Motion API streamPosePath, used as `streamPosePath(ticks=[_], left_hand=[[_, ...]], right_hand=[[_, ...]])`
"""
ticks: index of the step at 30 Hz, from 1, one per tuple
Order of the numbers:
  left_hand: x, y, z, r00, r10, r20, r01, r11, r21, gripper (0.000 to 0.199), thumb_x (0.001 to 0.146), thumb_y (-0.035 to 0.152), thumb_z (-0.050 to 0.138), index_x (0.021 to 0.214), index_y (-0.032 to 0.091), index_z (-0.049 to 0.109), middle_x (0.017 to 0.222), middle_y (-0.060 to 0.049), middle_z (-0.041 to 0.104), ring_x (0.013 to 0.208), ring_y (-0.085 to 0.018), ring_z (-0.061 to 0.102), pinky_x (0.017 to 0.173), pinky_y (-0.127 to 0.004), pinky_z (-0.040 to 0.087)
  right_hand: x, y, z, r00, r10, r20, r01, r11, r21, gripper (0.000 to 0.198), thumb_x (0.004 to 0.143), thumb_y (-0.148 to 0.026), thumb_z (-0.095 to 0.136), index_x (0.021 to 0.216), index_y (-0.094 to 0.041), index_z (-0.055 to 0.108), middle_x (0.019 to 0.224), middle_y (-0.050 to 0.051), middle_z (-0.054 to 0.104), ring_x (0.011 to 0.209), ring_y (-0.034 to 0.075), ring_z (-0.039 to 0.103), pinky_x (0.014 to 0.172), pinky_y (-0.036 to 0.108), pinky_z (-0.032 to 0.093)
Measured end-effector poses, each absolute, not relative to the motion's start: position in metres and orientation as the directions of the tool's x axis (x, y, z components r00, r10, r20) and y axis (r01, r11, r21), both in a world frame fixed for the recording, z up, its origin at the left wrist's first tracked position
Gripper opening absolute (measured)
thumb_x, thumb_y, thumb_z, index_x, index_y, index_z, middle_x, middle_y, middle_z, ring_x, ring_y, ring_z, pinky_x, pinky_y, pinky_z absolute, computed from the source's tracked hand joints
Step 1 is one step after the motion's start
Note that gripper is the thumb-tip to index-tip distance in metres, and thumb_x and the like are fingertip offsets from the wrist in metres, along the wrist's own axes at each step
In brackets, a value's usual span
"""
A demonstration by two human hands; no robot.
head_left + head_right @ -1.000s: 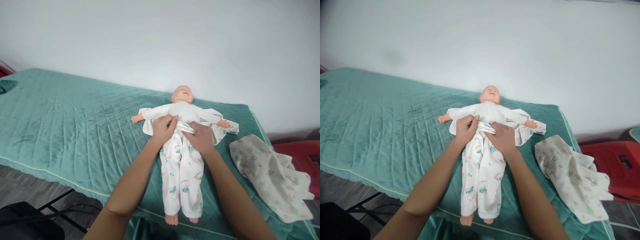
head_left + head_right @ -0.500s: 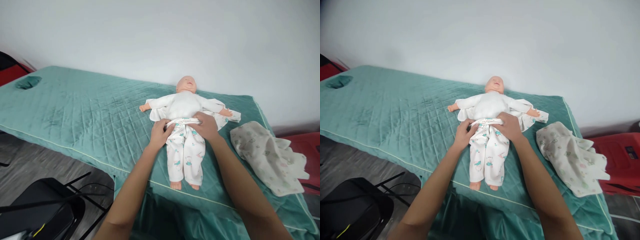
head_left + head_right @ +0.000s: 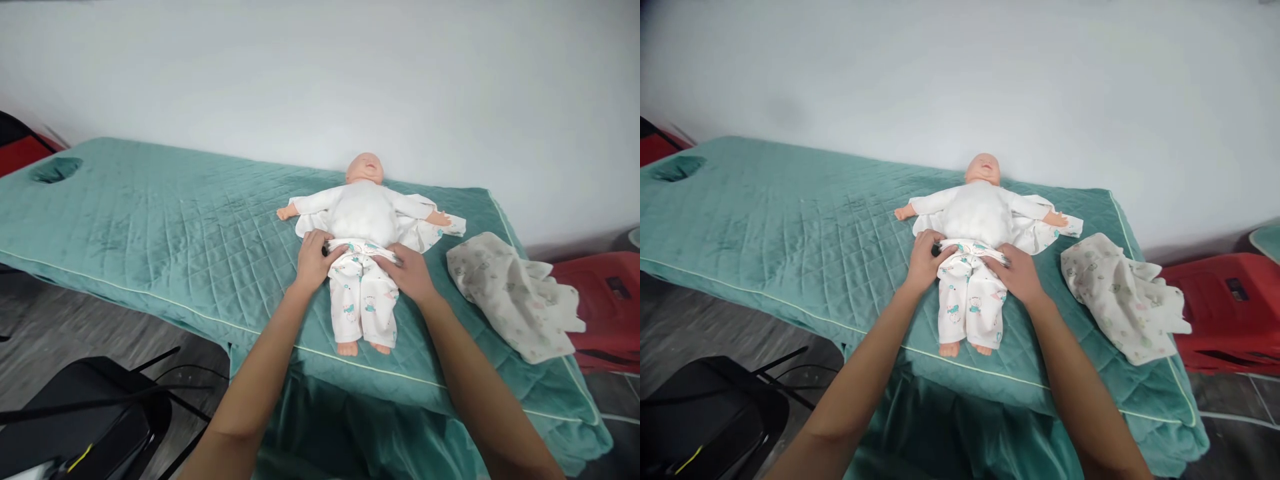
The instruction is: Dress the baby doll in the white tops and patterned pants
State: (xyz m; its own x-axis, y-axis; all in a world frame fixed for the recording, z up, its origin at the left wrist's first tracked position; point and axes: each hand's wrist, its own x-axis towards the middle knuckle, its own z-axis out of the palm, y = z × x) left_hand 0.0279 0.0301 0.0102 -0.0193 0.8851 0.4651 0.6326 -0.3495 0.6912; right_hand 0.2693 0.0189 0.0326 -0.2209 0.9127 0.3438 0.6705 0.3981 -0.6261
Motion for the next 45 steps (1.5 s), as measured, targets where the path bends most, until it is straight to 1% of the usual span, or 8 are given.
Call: streamPosePath(ticks=[7, 13, 20, 28, 34, 38, 42, 45], left_hand=[[0.025, 0.025, 0.008, -0.043, 0.927, 0.373, 0.489, -0.306, 0.817, 0.024, 0.087, 0.04, 0.069, 0.095, 0.022, 0.056, 0.11, -0.005, 0.059, 0.094, -0.016, 0.057, 0.083, -0.03, 0.047], [0.03, 0.025, 0.008, -0.098, 0.977, 0.19, 0.265, -0.159, 0.951, 0.033, 0.084, 0.045, 0.071, 0.105, 0.021, 0.059, 0.101, -0.003, 0.065, 0.085, -0.014, 0.061, 0.077, -0.027, 0.05], [0.033, 0.055, 0.014, -0.137, 0.97, 0.201, 0.092, -0.19, 0.977, 0.033, 0.08, 0.041, 0.074, 0.101, 0.021, 0.059, 0.102, -0.003, 0.063, 0.091, -0.014, 0.061, 0.083, -0.027, 0.05], [0.023, 0.096, 0.01, -0.121, 0.939, 0.321, 0.177, -0.298, 0.938, 0.027, 0.084, 0.038, 0.07, 0.107, 0.024, 0.062, 0.115, -0.004, 0.059, 0.109, -0.018, 0.057, 0.093, -0.03, 0.05], [0.021, 0.096, 0.008, -0.123, 0.92, 0.371, 0.322, -0.317, 0.892, 0.019, 0.084, 0.037, 0.071, 0.092, 0.022, 0.064, 0.119, -0.006, 0.047, 0.114, -0.019, 0.053, 0.085, -0.028, 0.051], [0.022, 0.075, 0.01, -0.092, 0.92, 0.381, 0.411, -0.314, 0.856, 0.024, 0.084, 0.041, 0.072, 0.083, 0.019, 0.062, 0.126, -0.008, 0.046, 0.114, -0.02, 0.052, 0.092, -0.033, 0.051], [0.021, 0.039, 0.008, -0.003, 0.905, 0.425, 0.448, -0.379, 0.81, 0.032, 0.09, 0.045, 0.064, 0.076, 0.018, 0.06, 0.127, -0.01, 0.047, 0.125, -0.022, 0.049, 0.112, -0.039, 0.042], [0.019, 0.019, 0.005, 0.073, 0.906, 0.416, 0.46, -0.401, 0.792, 0.03, 0.089, 0.048, 0.065, 0.084, 0.018, 0.059, 0.131, -0.011, 0.047, 0.129, -0.023, 0.048, 0.116, -0.041, 0.04]], right_hand=[[0.287, 0.03, 0.023, -0.242, 0.92, 0.309, 0.647, 0.39, -0.655, 0.049, 0.091, -0.065, 0.054, 0.069, -0.021, 0.052, 0.069, 0.0, 0.053, 0.069, 0.018, 0.053, 0.065, 0.03, 0.041], [0.286, 0.027, 0.024, -0.214, 0.96, 0.178, 0.495, 0.264, -0.828, 0.041, 0.084, -0.061, 0.065, 0.088, -0.02, 0.059, 0.08, -0.001, 0.058, 0.075, 0.017, 0.052, 0.065, 0.028, 0.043], [0.276, 0.037, 0.028, -0.16, 0.971, 0.178, 0.328, 0.223, -0.918, 0.046, 0.076, -0.055, 0.076, 0.103, -0.021, 0.06, 0.095, 0.0, 0.062, 0.089, 0.018, 0.057, 0.076, 0.028, 0.047], [0.251, 0.07, 0.032, -0.058, 0.996, 0.073, 0.455, 0.091, -0.886, 0.051, 0.071, -0.064, 0.075, 0.095, -0.021, 0.06, 0.093, 0.001, 0.064, 0.088, 0.022, 0.057, 0.078, 0.033, 0.044], [0.249, 0.072, 0.03, -0.046, 0.992, 0.116, 0.493, 0.123, -0.861, 0.049, 0.074, -0.065, 0.07, 0.088, -0.02, 0.059, 0.086, 0.001, 0.061, 0.081, 0.02, 0.053, 0.073, 0.032, 0.04], [0.251, 0.072, 0.027, -0.056, 0.989, 0.14, 0.504, 0.149, -0.85, 0.046, 0.076, -0.065, 0.069, 0.084, -0.021, 0.057, 0.084, 0.0, 0.059, 0.081, 0.02, 0.053, 0.074, 0.032, 0.041], [0.251, 0.077, 0.016, -0.042, 0.954, 0.298, 0.516, 0.276, -0.811, 0.038, 0.077, -0.056, 0.069, 0.077, -0.022, 0.054, 0.099, 0.005, 0.058, 0.095, 0.023, 0.056, 0.089, 0.037, 0.044], [0.251, 0.077, 0.012, -0.005, 0.895, 0.445, 0.575, 0.367, -0.731, 0.03, 0.078, -0.048, 0.069, 0.074, -0.022, 0.053, 0.107, 0.009, 0.055, 0.106, 0.026, 0.055, 0.099, 0.041, 0.043]])
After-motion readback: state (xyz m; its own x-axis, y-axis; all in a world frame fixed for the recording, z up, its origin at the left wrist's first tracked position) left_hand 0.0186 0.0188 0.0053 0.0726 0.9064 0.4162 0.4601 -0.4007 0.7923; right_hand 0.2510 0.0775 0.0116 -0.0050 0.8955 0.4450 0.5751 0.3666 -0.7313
